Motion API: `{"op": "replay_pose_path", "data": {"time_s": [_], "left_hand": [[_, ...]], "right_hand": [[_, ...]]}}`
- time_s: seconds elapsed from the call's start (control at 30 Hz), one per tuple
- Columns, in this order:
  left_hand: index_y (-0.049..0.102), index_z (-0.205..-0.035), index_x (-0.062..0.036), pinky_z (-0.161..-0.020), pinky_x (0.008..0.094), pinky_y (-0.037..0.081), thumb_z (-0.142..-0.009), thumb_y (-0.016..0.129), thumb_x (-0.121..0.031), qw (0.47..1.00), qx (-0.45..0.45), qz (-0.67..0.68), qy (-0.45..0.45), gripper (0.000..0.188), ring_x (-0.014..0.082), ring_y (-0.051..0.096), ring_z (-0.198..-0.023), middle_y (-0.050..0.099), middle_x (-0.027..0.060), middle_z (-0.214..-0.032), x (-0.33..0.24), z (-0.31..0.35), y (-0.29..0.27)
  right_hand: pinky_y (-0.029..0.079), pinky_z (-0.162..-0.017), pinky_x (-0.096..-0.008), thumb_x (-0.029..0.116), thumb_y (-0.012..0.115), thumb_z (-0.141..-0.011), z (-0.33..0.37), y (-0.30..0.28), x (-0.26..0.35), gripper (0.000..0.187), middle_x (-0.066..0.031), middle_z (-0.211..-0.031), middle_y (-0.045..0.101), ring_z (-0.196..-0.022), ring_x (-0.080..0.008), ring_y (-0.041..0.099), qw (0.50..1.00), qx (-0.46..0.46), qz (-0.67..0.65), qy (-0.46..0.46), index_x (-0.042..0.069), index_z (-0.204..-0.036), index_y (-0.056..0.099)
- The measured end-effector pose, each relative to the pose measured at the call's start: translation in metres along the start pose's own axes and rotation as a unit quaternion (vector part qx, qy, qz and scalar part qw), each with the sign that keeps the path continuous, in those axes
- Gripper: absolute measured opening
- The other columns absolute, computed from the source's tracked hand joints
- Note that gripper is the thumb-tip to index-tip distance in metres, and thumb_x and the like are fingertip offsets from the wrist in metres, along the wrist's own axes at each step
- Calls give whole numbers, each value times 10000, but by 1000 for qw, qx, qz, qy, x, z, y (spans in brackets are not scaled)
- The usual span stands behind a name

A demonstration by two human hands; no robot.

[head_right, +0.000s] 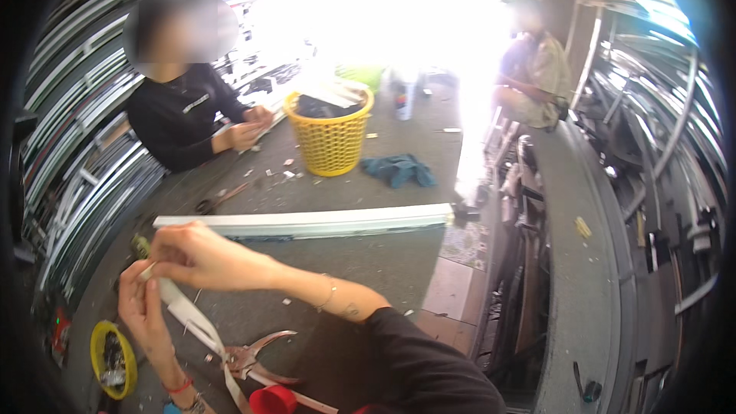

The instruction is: The person handles a roll of masking tape, peels a strip, and folds it. They also use a utility knife to cut the tape roll. The person works at a cluttered workbench with baskets of parts and tools.

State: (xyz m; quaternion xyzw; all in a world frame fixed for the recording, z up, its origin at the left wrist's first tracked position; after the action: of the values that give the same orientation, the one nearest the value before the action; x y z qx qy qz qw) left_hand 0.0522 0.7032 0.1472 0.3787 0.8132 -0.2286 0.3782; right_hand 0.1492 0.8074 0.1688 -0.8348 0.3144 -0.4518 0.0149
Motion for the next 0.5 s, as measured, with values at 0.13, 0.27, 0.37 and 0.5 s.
{"op": "replay_pose_path", "data": {"time_s": [0.13, 0.27, 0.37, 0.5], "left_hand": [[471, -1163, 33, -769, 213, 413, -890, 472, 6, 1000, -21, -9, -13, 274, 101, 536, -871, 561, 59, -965, 0, 3, 0], [434, -1214, 19, -754, 212, 406, -885, 523, -34, 997, -20, 48, -49, 346, 90, 519, -852, 538, 49, -961, 8, 3, -6], [451, -1202, 12, -725, 202, 400, -884, 567, -87, 998, 1, 52, -46, 352, 75, 504, -804, 527, 33, -892, 8, 1, -10], [506, -1125, 12, -699, 202, 399, -894, 602, -236, 991, 74, 76, -85, 353, 72, 489, -753, 506, 13, -816, 11, -3, -12]], "right_hand": [[477, -616, -294, 95, 637, -812, 0, 3, -2, 144, -81, -760, 600, -691, -160, 600, 999, -32, -11, -1, -27, -860, 577], [476, -617, -282, 86, 642, -812, 1, 2, -1, 138, -70, -759, 604, -681, -144, 598, 998, -54, 7, -37, -25, -863, 578], [475, -620, -260, 71, 639, -822, 5, -4, 10, 130, -52, -778, 610, -684, -108, 587, 992, -109, -17, -54, -31, -872, 575], [480, -664, -223, 43, 601, -863, 11, -34, 20, 92, -22, -813, 616, -736, -46, 553, 980, -183, -59, -55, -37, -901, 577]]}}
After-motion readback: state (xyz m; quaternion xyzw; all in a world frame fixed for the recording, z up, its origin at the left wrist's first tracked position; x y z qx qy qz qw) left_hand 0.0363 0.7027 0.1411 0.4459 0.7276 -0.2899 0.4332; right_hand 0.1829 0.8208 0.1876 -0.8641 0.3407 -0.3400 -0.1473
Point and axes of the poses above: each hand's wrist, its own z-axis away from the middle knuckle, its own y-axis out of the palm, x = y × z, the point moved 6 cm from there along -z, towards the middle knuckle
